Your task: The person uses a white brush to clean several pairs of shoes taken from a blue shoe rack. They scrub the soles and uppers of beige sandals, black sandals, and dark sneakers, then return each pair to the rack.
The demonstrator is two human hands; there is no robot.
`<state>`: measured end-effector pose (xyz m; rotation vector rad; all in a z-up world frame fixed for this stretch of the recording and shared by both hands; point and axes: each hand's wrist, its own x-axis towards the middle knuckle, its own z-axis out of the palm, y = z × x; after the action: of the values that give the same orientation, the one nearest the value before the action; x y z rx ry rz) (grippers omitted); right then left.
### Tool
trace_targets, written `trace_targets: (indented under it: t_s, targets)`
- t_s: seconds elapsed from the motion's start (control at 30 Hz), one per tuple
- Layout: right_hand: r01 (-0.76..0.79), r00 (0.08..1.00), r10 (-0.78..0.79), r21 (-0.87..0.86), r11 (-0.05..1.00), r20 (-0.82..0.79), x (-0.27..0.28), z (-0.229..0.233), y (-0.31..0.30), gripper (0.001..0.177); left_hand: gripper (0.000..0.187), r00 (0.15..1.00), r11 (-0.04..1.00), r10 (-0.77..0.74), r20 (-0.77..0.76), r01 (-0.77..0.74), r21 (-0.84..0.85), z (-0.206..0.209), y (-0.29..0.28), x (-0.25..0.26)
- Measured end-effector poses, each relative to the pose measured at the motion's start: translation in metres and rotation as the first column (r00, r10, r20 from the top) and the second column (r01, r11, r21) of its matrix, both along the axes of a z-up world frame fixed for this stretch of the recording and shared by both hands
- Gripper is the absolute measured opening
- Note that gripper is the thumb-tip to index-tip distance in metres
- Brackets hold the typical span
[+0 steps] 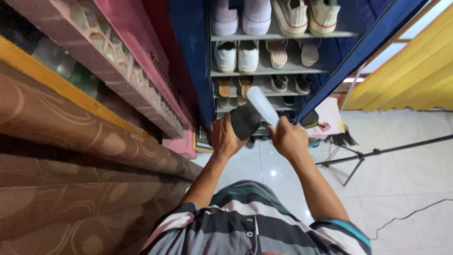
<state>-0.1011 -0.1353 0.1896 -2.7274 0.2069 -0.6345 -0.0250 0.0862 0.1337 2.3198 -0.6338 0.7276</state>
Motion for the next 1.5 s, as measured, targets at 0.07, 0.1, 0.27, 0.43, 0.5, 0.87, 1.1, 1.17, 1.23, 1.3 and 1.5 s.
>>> trace_targets:
  t_s: [0.07,0.1,0.27,0.43,0.5,0.87,1.1,1.17,1.23,1.3,1.5]
  targets:
    - [-0.022,0.999,0.022,0.005,1.0,-0.037,-0.008,-0.001,0.009,0.039,0.111,0.999,0.999,0.024,-0.04,-0.022,0.039,0.004,0.008,-0.003]
    - [-0.052,0.997,0.052,-0.01,0.999,-0.061,-0.007,0.002,0.008,0.038,0.113,0.996,0.997,0.057,-0.066,-0.053,0.059,0.008,0.007,-0.001]
    - [0.067,0.979,-0.083,-0.089,0.994,-0.186,-0.005,0.013,-0.009,0.042,0.112,0.996,0.996,0.07,-0.051,-0.067,0.057,-0.008,0.0,-0.004]
    - [0.018,0.998,-0.019,-0.012,1.0,-0.058,-0.001,0.017,-0.003,0.042,0.108,0.989,0.998,0.01,-0.15,-0.001,0.058,-0.007,-0.014,-0.013]
    - [-0.006,0.978,-0.001,-0.037,0.999,-0.211,-0.004,0.002,-0.006,0.042,0.117,0.99,0.988,0.135,-0.036,-0.132,0.075,-0.001,-0.014,-0.015]
    - [-0.027,0.992,0.028,0.012,1.0,-0.121,-0.012,0.016,-0.047,0.042,0.112,0.97,0.985,0.171,-0.17,-0.173,0.007,0.004,-0.081,-0.021]
    - [0.043,0.983,-0.06,-0.098,0.994,-0.172,-0.015,-0.018,-0.107,0.043,0.111,0.95,0.956,0.289,-0.119,-0.293,-0.015,0.002,-0.104,-0.015]
    - [0.036,0.995,-0.039,-0.043,0.998,-0.09,-0.016,-0.015,-0.108,0.042,0.109,0.947,0.955,0.293,-0.129,-0.295,0.003,0.003,-0.119,-0.016]
    - [0.023,1.0,-0.023,0.007,1.0,0.008,-0.015,-0.015,-0.111,0.041,0.108,0.946,0.954,0.299,-0.126,-0.3,0.013,0.01,-0.132,-0.017]
    - [-0.336,0.937,0.346,-0.162,0.928,0.043,-0.017,-0.02,-0.109,0.044,0.12,0.955,0.971,0.235,-0.18,-0.238,0.005,0.023,-0.135,-0.021]
    - [0.023,0.991,-0.021,0.011,1.0,-0.13,-0.001,-0.019,-0.168,0.039,0.097,0.92,0.878,0.05,-0.388,-0.226,-0.422,-0.056,-0.14,0.005]
